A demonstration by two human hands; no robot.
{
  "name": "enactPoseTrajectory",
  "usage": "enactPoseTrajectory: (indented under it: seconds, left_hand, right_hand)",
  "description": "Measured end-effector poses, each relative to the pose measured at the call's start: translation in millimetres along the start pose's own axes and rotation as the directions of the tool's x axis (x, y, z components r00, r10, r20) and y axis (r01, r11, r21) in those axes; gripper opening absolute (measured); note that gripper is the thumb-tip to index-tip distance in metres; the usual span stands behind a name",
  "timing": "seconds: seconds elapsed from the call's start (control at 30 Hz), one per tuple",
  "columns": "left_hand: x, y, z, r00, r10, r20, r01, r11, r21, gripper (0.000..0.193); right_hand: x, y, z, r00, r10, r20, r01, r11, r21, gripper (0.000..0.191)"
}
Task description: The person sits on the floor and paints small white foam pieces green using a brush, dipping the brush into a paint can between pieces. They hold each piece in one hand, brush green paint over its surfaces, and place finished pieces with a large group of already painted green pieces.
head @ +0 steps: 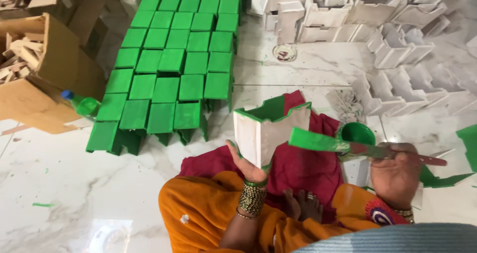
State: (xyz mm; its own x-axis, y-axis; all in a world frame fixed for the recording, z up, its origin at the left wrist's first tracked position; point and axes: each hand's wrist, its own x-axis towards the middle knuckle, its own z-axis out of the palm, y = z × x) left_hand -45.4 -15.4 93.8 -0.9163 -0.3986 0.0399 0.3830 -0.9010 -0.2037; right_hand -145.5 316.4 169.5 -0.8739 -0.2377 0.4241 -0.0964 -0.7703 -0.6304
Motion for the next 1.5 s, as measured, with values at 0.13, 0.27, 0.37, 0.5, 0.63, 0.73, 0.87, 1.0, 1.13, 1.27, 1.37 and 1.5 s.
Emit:
enactPoseTrajectory:
  seconds: [0.13,0.27,0.37,0.5,0.63,0.73,0.87,1.0,1.13,1.27,1.37,1.5]
  left_hand:
    - [-9.2,6.6,6.6,0.998,0.064,0.027,-0.064,0.998,-0.005,0.075]
    - [-18.6,5.8,11.0,0.996,0.068,-0.056,-0.069,0.997,-0.015,0.079]
    - [-19.1,4.0,9.6,0.995,0.079,0.063,-0.079,0.997,0.005,0.076]
    - [-19.8,1.3,4.4,0.999,0.041,0.023,-0.041,0.999,-0.005,0.078]
    - [-20.7,0.8,3.2,0.999,0.043,-0.012,-0.042,0.999,0.006,0.079]
    - [-19.8,5.3,3.8,1.000,0.009,0.004,-0.009,1.000,-0.021,0.079]
    - [-20.1,10.2,2.8,1.000,-0.026,0.011,0.026,0.999,-0.022,0.078]
    - [-21.6,11.0,2.2,0.998,-0.031,0.054,0.035,0.997,-0.074,0.077]
    - [-20.6,15.0,3.2,0.996,-0.025,0.086,0.032,0.997,-0.077,0.075]
    - [-18.1,21.2,1.6,0.996,-0.006,0.083,0.009,0.999,-0.035,0.073]
    - [-17.1,19.8,-2.2,0.996,-0.027,0.086,0.030,0.999,-0.032,0.074]
    - [-18.6,17.5,-5.9,0.999,-0.020,0.044,0.022,0.999,-0.044,0.072]
  right_hand:
    - [4.1,17.2,35.6,0.998,0.032,0.049,-0.030,0.999,-0.039,0.024]
    - [7.5,20.9,44.2,0.993,0.071,0.096,-0.076,0.996,0.047,0.019]
    - [7.2,21.3,47.5,0.994,0.061,0.086,-0.062,0.998,0.010,0.021]
    - [8.5,21.6,51.9,0.996,0.032,0.088,-0.026,0.998,-0.066,0.018]
    - [10.6,19.1,52.0,0.997,0.007,0.073,0.002,0.992,-0.122,0.019]
    - [8.0,10.5,49.4,0.998,-0.033,0.057,0.042,0.984,-0.176,0.015]
    - [3.7,5.4,48.9,0.995,-0.073,0.072,0.085,0.978,-0.188,0.015]
    - [6.5,19.1,52.8,0.994,-0.056,0.091,0.071,0.981,-0.178,0.018]
    - [12.2,19.2,52.7,0.992,-0.093,0.084,0.110,0.967,-0.229,0.018]
    - [8.4,4.8,49.0,0.986,-0.145,0.079,0.161,0.951,-0.264,0.012]
    - [3.4,5.9,48.7,0.992,-0.102,0.078,0.115,0.975,-0.190,0.012]
    - [5.2,21.8,51.3,0.992,-0.073,0.103,0.094,0.972,-0.215,0.019]
